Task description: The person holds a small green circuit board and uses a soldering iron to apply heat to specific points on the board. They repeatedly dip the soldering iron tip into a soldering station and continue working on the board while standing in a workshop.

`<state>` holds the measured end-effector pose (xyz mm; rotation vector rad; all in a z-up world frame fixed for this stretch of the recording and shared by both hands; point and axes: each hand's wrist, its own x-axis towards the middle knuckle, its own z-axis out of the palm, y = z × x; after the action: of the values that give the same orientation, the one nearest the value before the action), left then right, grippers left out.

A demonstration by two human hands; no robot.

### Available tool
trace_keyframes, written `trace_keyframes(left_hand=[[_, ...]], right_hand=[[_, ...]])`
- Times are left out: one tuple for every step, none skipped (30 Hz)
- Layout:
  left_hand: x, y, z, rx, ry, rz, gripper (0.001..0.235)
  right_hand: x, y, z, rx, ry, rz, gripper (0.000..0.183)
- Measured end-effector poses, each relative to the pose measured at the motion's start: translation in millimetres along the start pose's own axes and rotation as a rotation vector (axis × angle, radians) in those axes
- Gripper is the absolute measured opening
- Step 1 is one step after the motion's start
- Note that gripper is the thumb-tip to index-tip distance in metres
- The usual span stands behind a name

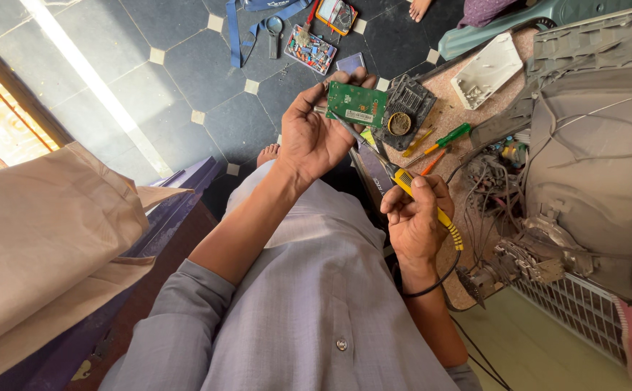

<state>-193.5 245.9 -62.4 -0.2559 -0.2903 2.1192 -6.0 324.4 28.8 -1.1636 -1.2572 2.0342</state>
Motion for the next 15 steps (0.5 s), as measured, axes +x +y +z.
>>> trace_keyframes(left_hand=[[-0.4,0.2,1.6,0.011,-0.020,-0.002,0.032],[-1.3,0.4,3.4,0.021,-0.016,-0.005,0.028],[-1.6,0.7,5.5,0.032,-0.014,-0.009,0.025],[-1.4,1.4,7.6,0.043,-0.011,-0.013,0.023],[-2.0,1.9,9.6,0.063,0.002,-0.013,0.023],[-2.6,2.6,11.5,0.082,0.015,-0.013,0.023],[-2.8,3.0,13.4,0.102,0.027,-0.013,0.024],[-3.7,3.3,15.2,0.101,0.024,-0.018,0.025],[-3.3,3.4,17.2,0.100,0.019,-0.023,0.027],[-2.7,3.2,19.0,0.100,0.013,-0.028,0.028],[-1.4,3.8,20.4,0.120,0.010,-0.031,0.028],[0.1,4.3,21.1,0.140,0.006,-0.033,0.028],[-2.2,3.8,20.8,0.157,0.011,-0.033,0.028],[-3.8,3.4,19.9,0.154,0.005,-0.027,0.029],[-3.0,4.0,19.2,0.152,-0.006,-0.024,0.029]], right_hand=[[0.3,-0.2,0.2,0.001,-0.007,0.001,0.019],[0.5,-0.3,0.4,0.000,0.003,0.012,0.019],[1.2,-0.4,0.7,0.000,0.012,0.023,0.019],[2.0,-0.7,0.7,-0.001,0.022,0.033,0.019],[1.6,-0.9,0.3,0.006,0.012,0.041,0.019],[1.0,-0.8,-0.2,0.012,0.002,0.049,0.019],[0.7,-1.1,-0.9,0.019,-0.008,0.056,0.020],[-0.4,-0.6,-1.2,0.046,0.004,0.078,0.019],[-0.5,-0.7,-1.4,0.073,0.014,0.097,0.019],[-0.5,-1.1,-1.7,0.100,0.024,0.116,0.018],[0.4,-0.9,-1.6,0.113,0.033,0.129,0.018],[1.9,-0.6,-1.5,0.126,0.043,0.141,0.019],[0.1,0.4,-2.3,0.137,0.056,0.162,0.019],[-1.1,1.2,-3.2,0.148,0.079,0.194,0.018],[-0.5,1.9,-3.4,0.162,0.100,0.221,0.018]])
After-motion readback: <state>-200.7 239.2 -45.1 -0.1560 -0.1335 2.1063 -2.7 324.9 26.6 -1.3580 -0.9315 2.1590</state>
